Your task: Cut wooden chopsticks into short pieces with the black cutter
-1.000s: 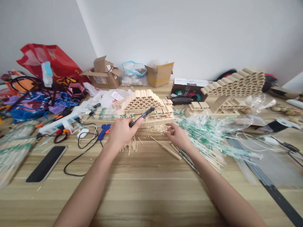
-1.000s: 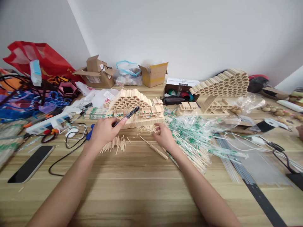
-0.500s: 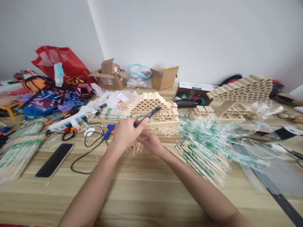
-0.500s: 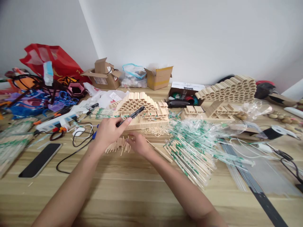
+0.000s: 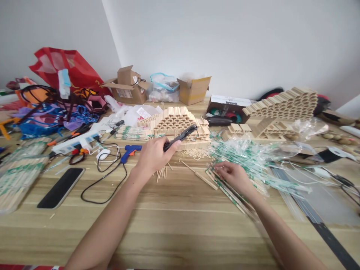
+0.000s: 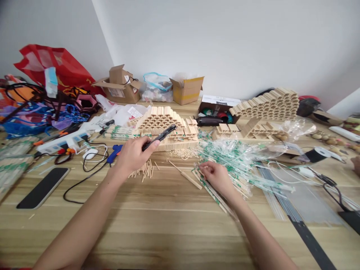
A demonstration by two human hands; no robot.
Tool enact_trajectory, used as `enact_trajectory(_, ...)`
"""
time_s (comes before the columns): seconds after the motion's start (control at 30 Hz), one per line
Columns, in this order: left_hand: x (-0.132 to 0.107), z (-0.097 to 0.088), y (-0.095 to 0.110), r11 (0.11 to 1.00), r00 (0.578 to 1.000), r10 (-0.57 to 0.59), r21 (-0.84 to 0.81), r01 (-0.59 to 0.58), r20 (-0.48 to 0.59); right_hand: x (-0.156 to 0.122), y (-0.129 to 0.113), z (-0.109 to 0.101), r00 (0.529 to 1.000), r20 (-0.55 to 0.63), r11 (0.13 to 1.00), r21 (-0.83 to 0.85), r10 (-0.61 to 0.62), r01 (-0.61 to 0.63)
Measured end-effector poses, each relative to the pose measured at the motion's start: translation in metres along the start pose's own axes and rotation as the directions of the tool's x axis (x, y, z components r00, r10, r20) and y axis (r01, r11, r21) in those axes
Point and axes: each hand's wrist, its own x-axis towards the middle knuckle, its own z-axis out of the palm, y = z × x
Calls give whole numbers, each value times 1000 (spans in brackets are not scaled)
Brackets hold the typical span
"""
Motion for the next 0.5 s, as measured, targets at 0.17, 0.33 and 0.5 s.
enact_trajectory(0.17,0,24,8,956,967,116,-289,-48,225,-19,23,16,999,-49,989,146,3,4)
enact_trajectory(0.33,-18,68,19,594,802,296,-758,271,519,-14,34,40,971,-114,905,354,-210,237)
enact_trajectory(0.5,-64,117,24,104,527,516,-660,744,675,-8,22,44,899,-220,860,275,-379,430)
